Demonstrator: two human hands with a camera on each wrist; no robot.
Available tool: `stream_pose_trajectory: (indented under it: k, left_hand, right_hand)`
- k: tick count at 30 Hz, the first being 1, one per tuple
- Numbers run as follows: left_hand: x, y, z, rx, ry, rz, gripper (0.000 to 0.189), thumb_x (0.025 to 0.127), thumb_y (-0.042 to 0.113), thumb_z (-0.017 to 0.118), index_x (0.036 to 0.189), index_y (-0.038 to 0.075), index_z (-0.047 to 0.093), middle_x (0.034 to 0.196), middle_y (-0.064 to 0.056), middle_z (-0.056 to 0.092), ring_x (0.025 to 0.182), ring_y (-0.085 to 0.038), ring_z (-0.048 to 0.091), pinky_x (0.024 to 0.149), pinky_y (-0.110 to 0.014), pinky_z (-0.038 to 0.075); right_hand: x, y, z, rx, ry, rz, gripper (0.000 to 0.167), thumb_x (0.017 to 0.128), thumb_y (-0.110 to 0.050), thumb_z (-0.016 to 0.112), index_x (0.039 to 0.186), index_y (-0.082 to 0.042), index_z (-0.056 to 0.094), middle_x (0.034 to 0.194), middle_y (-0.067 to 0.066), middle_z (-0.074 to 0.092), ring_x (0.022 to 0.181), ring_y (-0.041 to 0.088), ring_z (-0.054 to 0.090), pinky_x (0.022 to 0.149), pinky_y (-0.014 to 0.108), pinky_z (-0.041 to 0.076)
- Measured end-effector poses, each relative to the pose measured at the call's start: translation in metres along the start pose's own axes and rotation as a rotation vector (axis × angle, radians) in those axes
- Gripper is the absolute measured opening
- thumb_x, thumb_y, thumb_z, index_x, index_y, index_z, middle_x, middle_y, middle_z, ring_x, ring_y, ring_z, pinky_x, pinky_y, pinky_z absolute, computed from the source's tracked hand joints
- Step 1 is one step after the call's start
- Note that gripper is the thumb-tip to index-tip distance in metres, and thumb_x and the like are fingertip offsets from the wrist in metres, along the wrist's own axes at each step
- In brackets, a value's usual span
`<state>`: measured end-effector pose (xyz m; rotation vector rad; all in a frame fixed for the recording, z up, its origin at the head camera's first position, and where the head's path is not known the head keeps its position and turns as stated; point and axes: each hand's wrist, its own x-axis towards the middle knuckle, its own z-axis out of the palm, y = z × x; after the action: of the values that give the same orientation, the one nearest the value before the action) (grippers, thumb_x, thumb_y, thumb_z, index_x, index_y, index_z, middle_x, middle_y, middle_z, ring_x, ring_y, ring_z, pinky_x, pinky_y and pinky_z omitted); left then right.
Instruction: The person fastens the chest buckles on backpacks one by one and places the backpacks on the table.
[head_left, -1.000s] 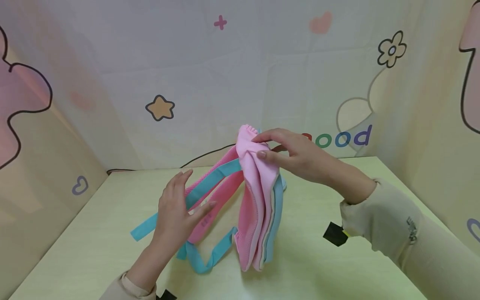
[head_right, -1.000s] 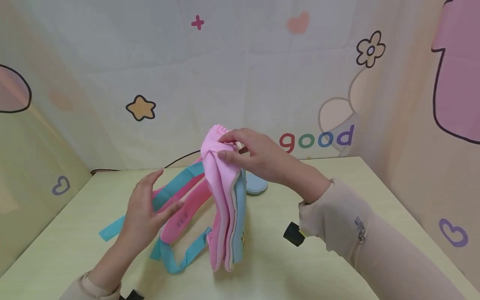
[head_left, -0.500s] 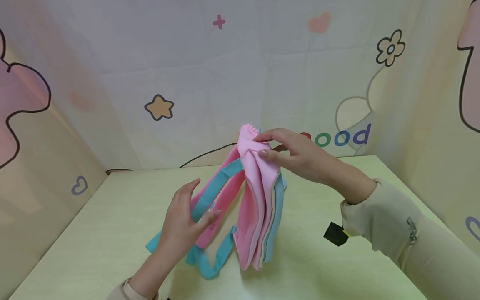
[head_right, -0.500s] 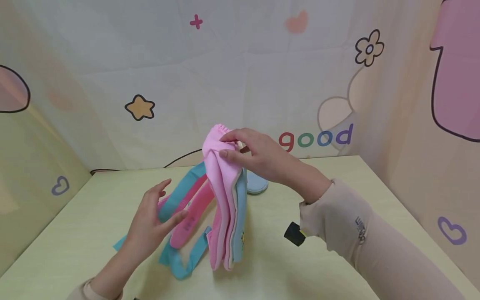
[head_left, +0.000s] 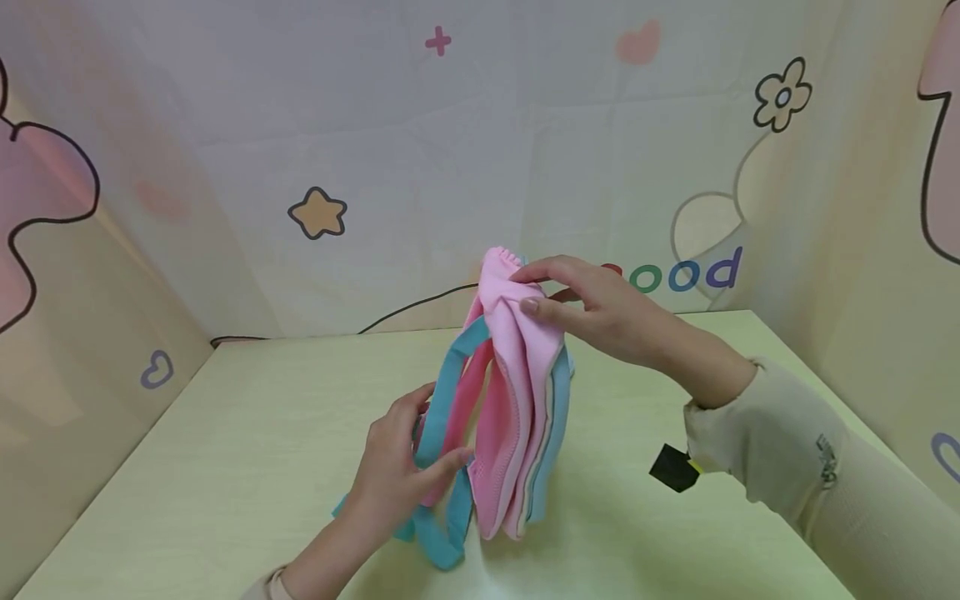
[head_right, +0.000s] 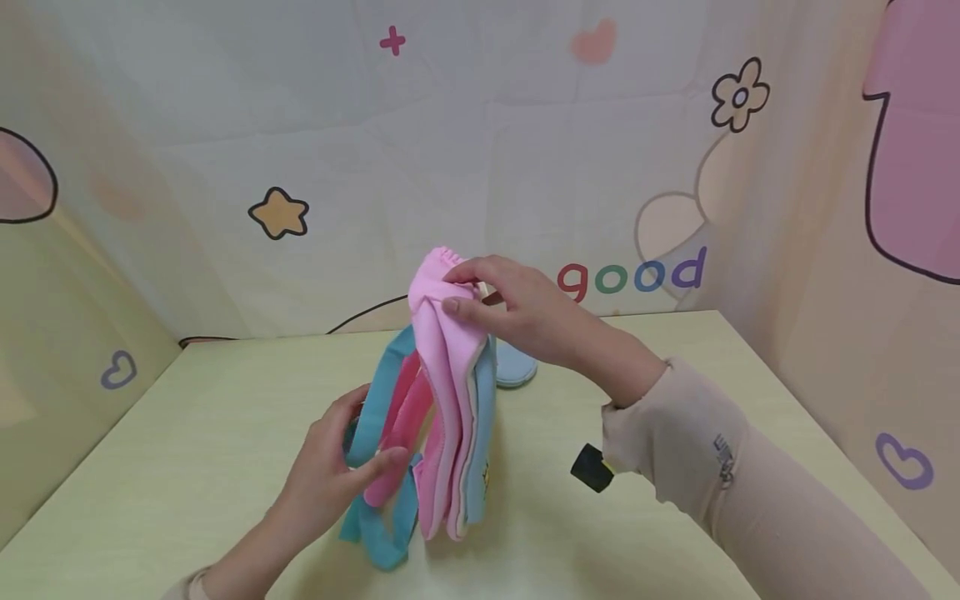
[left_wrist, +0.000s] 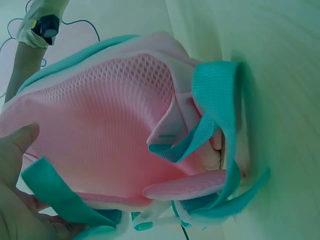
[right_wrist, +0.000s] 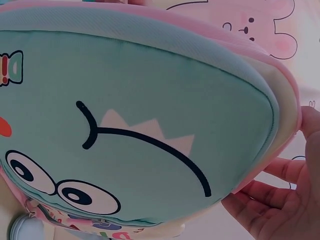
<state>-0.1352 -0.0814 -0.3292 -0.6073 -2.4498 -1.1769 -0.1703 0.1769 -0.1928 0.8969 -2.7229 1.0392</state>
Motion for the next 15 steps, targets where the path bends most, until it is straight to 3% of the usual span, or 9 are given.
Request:
stream_pose_trajectory:
  k: [4,8,15]
  left_hand:
    - [-0.002,0.004,0.005,-0.051,-0.041,-0.023,0.071,0.079,0.031,0.078,0.139,0.013,0.044,0.123,-0.002,0.059,0.108,-0.02,0.058,0.099,-0.05,0.041]
    - [-0.003,0.008,0.011,-0.103,-0.09,-0.012,0.071,0.078,0.03,0.078,0.138,0.014,0.044,0.133,-0.002,0.052,0.118,-0.02,0.052,0.093,-0.045,0.051]
    - [-0.006,0.013,0.019,-0.115,-0.112,-0.013,0.074,0.075,0.029,0.082,0.137,0.015,0.044,0.134,-0.001,0.05,0.121,-0.016,0.048,0.091,-0.038,0.054]
  right_hand:
    - [-0.002,0.0,-0.001,0.006,0.0,0.007,0.044,0.097,-0.029,0.053,0.137,-0.012,0.049,0.141,0.009,0.047,0.121,0.03,0.052,0.09,0.043,0.054]
    - [-0.003,0.001,-0.001,0.001,0.007,0.006,0.044,0.097,-0.029,0.053,0.137,-0.012,0.049,0.14,0.009,0.048,0.121,0.03,0.052,0.09,0.043,0.054]
    - [-0.003,0.003,-0.001,0.004,0.009,0.011,0.045,0.096,-0.031,0.053,0.137,-0.013,0.049,0.141,0.009,0.048,0.119,0.031,0.054,0.087,0.042,0.056]
